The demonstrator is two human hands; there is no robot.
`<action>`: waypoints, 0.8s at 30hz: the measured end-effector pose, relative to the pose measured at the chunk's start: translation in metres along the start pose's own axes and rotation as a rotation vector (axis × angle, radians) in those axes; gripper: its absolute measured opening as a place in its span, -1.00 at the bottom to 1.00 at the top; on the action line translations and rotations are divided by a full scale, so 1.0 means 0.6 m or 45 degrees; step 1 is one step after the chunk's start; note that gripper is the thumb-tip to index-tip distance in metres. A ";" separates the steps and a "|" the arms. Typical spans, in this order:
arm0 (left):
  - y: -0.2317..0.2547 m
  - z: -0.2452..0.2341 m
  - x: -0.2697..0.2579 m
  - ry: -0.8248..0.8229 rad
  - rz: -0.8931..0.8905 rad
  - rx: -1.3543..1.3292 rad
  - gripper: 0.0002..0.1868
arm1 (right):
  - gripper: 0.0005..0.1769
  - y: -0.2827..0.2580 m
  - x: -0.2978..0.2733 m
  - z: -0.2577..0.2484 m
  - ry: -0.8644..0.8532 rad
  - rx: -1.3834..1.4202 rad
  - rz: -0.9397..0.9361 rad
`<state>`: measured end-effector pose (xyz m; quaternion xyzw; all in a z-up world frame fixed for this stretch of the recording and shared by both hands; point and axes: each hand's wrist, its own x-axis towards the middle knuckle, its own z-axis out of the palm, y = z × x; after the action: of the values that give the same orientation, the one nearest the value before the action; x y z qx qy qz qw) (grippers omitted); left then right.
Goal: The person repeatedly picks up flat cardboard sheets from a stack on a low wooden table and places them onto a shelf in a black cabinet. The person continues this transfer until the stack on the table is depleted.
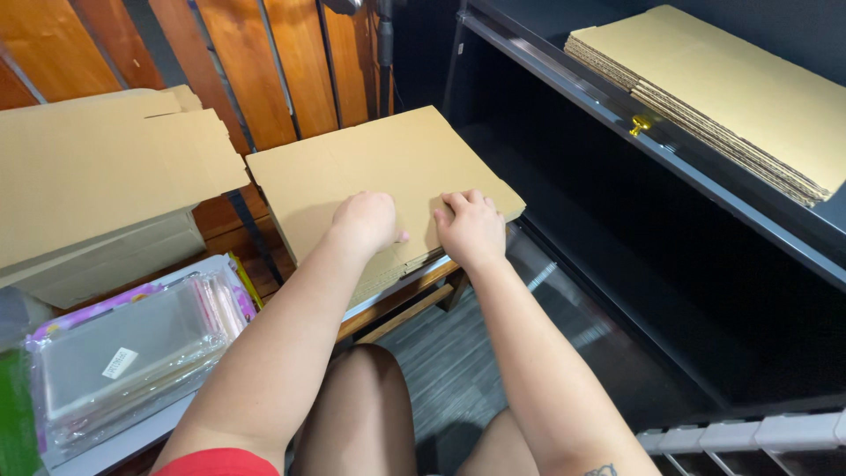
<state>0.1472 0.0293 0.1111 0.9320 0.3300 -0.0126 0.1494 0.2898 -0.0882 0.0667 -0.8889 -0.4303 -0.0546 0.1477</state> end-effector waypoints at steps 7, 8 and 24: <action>0.005 -0.009 -0.015 0.005 0.029 0.011 -0.44 | -0.53 -0.010 -0.007 -0.018 -0.071 0.011 0.024; 0.005 -0.012 -0.016 -0.005 0.024 0.002 -0.44 | -0.53 -0.012 -0.007 -0.021 -0.087 0.017 0.034; 0.001 -0.015 -0.013 -0.018 -0.028 -0.017 -0.40 | -0.56 -0.021 -0.013 -0.035 -0.119 0.065 0.057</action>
<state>0.1408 0.0265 0.1210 0.9271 0.3394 -0.0185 0.1577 0.2756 -0.0931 0.0875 -0.8958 -0.4179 0.0013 0.1510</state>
